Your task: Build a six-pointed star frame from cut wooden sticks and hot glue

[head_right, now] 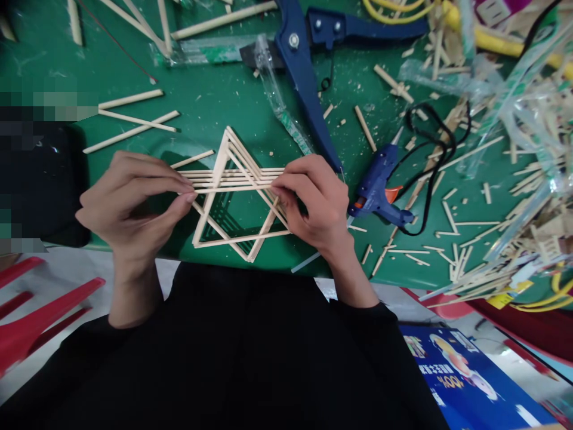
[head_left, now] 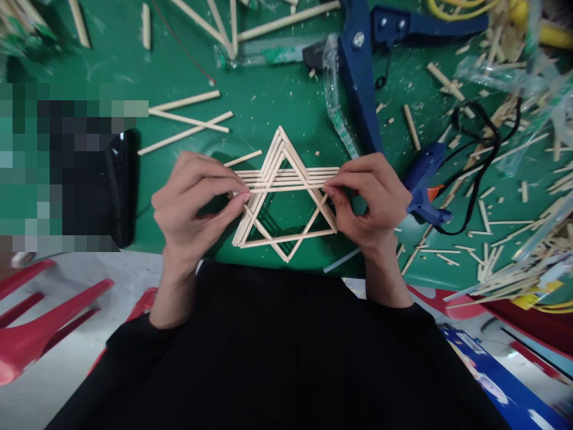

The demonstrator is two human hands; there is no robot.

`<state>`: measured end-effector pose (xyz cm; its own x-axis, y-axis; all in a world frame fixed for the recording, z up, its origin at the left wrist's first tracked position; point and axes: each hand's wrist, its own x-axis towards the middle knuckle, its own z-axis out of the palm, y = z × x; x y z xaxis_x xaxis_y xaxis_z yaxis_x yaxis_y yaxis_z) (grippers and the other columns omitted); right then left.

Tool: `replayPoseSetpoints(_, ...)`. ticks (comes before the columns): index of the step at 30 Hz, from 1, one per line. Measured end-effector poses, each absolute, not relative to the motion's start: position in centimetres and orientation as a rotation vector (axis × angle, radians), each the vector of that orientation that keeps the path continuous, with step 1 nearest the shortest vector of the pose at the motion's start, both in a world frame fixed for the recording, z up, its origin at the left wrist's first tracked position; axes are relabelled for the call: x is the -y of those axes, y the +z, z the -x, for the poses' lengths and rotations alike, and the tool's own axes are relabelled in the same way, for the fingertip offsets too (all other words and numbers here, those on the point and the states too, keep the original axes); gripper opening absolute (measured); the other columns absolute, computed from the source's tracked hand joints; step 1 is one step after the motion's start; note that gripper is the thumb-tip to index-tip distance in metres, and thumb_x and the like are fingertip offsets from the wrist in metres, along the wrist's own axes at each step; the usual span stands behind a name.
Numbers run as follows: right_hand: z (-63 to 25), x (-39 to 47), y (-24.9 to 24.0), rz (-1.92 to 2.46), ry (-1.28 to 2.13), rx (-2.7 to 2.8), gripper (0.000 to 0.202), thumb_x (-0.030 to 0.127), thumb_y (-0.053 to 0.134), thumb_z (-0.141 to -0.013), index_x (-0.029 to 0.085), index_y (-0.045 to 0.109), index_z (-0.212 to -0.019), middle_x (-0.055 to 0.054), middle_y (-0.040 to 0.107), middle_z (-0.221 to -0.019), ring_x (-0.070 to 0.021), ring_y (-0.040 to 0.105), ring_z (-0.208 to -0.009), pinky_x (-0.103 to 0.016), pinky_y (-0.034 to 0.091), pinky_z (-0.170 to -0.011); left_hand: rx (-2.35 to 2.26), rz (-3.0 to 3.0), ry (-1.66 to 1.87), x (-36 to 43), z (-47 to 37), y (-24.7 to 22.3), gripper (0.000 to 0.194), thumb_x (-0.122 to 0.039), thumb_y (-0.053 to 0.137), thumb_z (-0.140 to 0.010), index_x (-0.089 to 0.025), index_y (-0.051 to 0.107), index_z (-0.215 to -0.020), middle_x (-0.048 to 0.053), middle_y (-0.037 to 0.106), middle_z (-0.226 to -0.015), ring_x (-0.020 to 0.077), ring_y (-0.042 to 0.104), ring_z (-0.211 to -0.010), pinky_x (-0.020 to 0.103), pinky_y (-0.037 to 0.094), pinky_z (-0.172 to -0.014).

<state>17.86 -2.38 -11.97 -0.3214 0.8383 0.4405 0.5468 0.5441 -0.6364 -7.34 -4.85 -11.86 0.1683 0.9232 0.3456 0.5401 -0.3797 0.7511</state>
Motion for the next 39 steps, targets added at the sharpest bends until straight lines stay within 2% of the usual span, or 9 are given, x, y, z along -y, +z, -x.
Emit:
replayPoseSetpoints(5,-18.0,2.6,-12.3,1.127,0.488,2.046,0.009,0.019,0.063,-0.093,0.027,0.065,-0.096,-0.001,0.064,-0.087,-0.0168,0.064,-0.080,-0.032,0.054,-0.064,-1.319,-2.007,1.105,4.9,7.8,-12.3,0.018,-0.022,0.077,-0.088,-0.029,0.072,-0.103,-0.002,0.072,-0.091,0.0182,0.066,-0.082,0.040,0.052,-0.075)
replayPoseSetpoints(8,-18.0,2.6,-12.3,1.140,0.473,2.054,0.006,0.020,0.061,-0.094,0.026,0.063,-0.094,-0.002,0.062,-0.088,-0.0171,0.063,-0.081,-0.032,0.053,-0.064,-1.354,-1.991,1.079,5.0,7.8,-12.3,0.015,-0.023,0.075,-0.089,-0.029,0.073,-0.103,-0.002,0.072,-0.093,0.0180,0.066,-0.083,0.041,0.051,-0.076)
replayPoseSetpoints(14,-17.8,2.5,-12.1,1.128,0.443,2.074,0.013,0.012,0.065,-0.089,0.023,0.059,-0.093,-0.002,0.062,-0.088,-0.0154,0.062,-0.080,-0.030,0.052,-0.062,-1.393,-1.970,1.073,5.1,7.5,-12.1,0.008,-0.023,0.075,-0.090,-0.025,0.072,-0.097,-0.002,0.073,-0.092,0.0178,0.066,-0.083,0.045,0.051,-0.080)
replayPoseSetpoints(21,-17.6,2.5,-12.0,1.157,0.449,2.067,0.017,0.012,0.063,-0.089,0.027,0.056,-0.091,-0.001,0.061,-0.087,-0.0172,0.061,-0.079,-0.034,0.051,-0.064,-1.435,-1.941,1.035,5.1,7.3,-12.1,0.006,-0.019,0.072,-0.092,-0.024,0.069,-0.094,-0.001,0.072,-0.092,0.0170,0.063,-0.086,0.046,0.050,-0.081)
replayPoseSetpoints(32,-17.7,2.6,-12.2,1.114,0.417,2.089,0.014,0.012,0.063,-0.089,0.023,0.055,-0.090,-0.003,0.059,-0.085,-0.0163,0.057,-0.079,-0.031,0.049,-0.061,-1.448,-1.935,1.093,5.2,7.2,-12.6,0.007,-0.032,0.071,-0.094,-0.025,0.069,-0.093,-0.003,0.073,-0.092,0.0149,0.064,-0.084,0.042,0.051,-0.081)
replayPoseSetpoints(39,-18.1,2.8,-12.2,1.126,0.418,2.125,0.009,0.015,0.062,-0.090,0.023,0.056,-0.091,-0.003,0.060,-0.089,-0.0173,0.059,-0.082,-0.031,0.051,-0.061,-1.450,-1.920,1.190,5.1,7.1,-13.3,0.009,-0.035,0.077,-0.088,-0.030,0.070,-0.092,-0.004,0.074,-0.089,0.0166,0.063,-0.080,0.040,0.051,-0.073)
